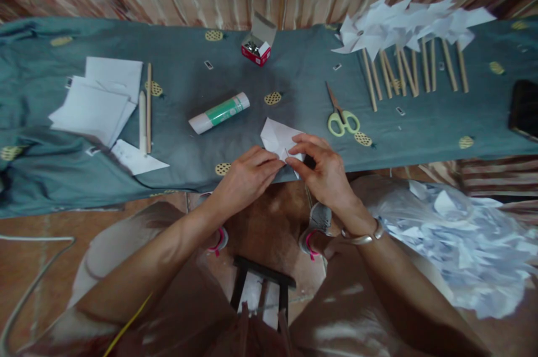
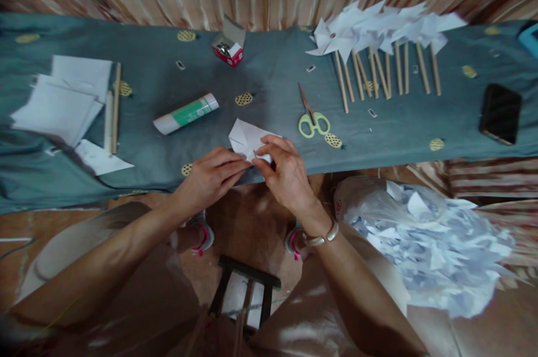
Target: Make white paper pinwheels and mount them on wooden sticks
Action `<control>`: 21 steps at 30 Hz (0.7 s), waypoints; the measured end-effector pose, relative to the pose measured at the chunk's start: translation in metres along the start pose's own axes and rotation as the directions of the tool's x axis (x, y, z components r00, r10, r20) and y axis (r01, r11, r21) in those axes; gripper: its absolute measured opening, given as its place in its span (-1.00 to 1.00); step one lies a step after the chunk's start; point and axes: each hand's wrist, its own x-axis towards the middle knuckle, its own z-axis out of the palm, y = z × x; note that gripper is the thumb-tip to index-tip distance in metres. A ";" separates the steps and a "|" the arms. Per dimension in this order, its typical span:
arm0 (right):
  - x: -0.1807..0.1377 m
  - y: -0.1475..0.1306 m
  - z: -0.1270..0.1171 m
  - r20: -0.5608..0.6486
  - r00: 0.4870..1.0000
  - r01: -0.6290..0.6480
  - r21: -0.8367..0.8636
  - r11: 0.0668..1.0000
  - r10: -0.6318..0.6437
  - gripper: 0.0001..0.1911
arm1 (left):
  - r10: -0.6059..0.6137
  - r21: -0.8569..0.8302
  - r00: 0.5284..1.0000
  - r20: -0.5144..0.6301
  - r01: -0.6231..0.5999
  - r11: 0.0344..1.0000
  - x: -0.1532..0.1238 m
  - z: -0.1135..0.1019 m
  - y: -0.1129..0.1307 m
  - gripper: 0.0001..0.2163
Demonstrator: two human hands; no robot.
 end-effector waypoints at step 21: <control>-0.003 -0.002 0.001 0.014 1.000 0.005 -0.038 0.999 -0.004 -0.93 | -0.041 -0.020 0.999 -0.034 0.040 0.999 0.001 0.002 0.000 -0.84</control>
